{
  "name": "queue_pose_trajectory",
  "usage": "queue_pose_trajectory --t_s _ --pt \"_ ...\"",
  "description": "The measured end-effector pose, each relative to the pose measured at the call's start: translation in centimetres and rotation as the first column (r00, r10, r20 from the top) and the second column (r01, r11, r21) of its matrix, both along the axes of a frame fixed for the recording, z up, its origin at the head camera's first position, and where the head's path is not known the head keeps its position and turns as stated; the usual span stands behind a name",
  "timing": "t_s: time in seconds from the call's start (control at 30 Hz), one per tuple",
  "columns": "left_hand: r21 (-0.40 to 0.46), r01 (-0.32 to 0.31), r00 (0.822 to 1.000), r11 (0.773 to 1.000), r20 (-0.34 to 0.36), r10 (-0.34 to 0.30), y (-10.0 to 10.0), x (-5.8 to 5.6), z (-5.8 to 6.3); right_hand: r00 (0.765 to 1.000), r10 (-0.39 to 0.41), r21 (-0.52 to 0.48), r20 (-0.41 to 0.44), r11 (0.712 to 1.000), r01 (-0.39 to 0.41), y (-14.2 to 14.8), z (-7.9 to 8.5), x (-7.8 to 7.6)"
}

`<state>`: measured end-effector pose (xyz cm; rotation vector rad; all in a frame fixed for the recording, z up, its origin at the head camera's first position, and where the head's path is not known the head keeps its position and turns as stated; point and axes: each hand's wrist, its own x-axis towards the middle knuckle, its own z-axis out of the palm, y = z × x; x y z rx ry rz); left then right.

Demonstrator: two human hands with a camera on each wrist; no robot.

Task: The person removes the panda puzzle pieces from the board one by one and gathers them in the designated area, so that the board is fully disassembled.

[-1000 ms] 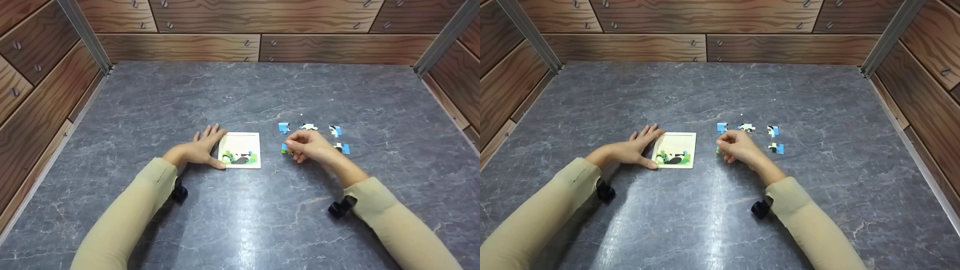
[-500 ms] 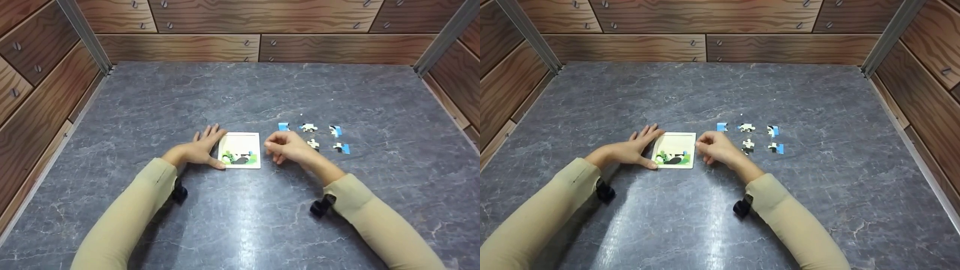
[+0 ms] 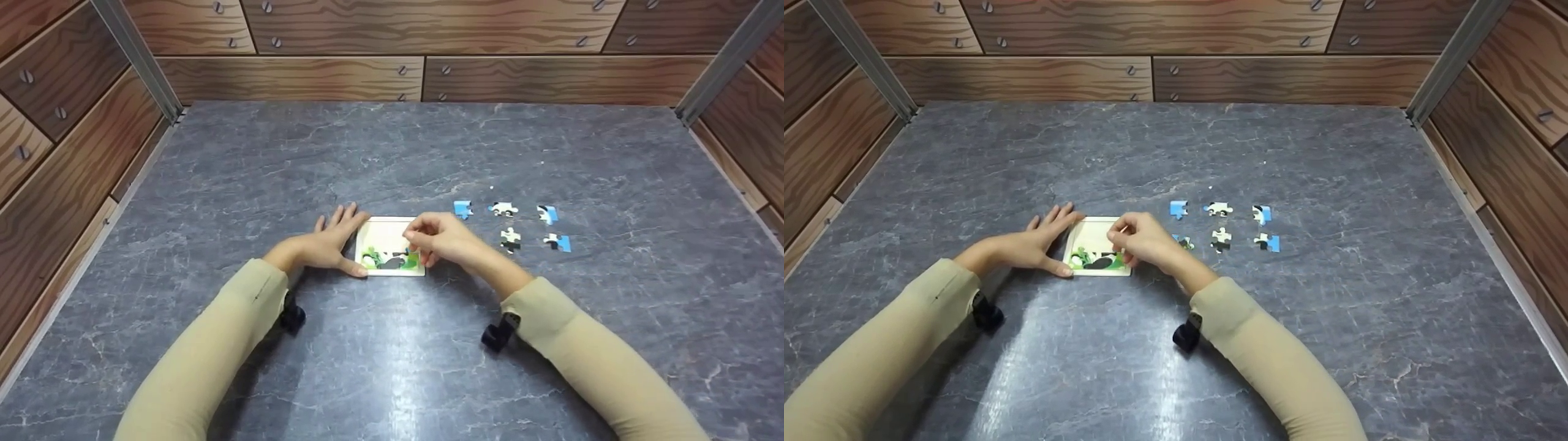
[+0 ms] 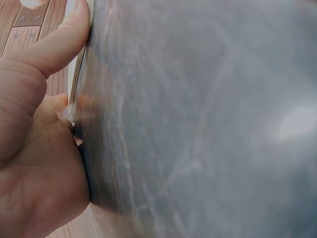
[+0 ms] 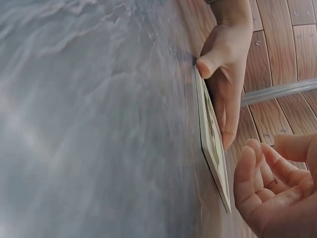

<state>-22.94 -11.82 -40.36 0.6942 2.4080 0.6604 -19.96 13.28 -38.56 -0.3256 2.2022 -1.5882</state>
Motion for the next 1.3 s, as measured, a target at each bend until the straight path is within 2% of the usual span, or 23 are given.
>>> queue_pose_trajectory --t_s 0.43,0.7,0.97,1.13,1.3 --pt "0.014 0.002 1.0 1.0 -0.009 -0.002 0.0 0.0 0.0 1.0 0.005 0.022 0.016 1.0 -0.005 -2.8 -0.1 -0.9" --pt "0.008 0.005 1.0 1.0 -0.004 -0.005 0.0 0.0 0.1 0.999 0.013 0.023 0.04 1.0 -0.014 -3.7 -0.7 -0.9" --pt "0.01 0.004 1.0 1.0 0.002 -0.004 -0.1 -0.1 -0.1 1.0 0.017 0.116 0.012 0.993 -0.018 -4.5 -1.4 -0.8" --pt "0.013 0.009 1.0 1.0 0.0 -0.009 -0.2 0.0 -0.2 0.996 0.072 0.198 -0.048 0.978 -0.061 -5.0 -1.6 -0.6" --pt "0.012 0.011 1.0 1.0 -0.01 -0.011 -0.2 0.0 -0.2 0.976 0.135 0.246 -0.168 0.965 -0.092 -5.3 -1.9 -0.6"
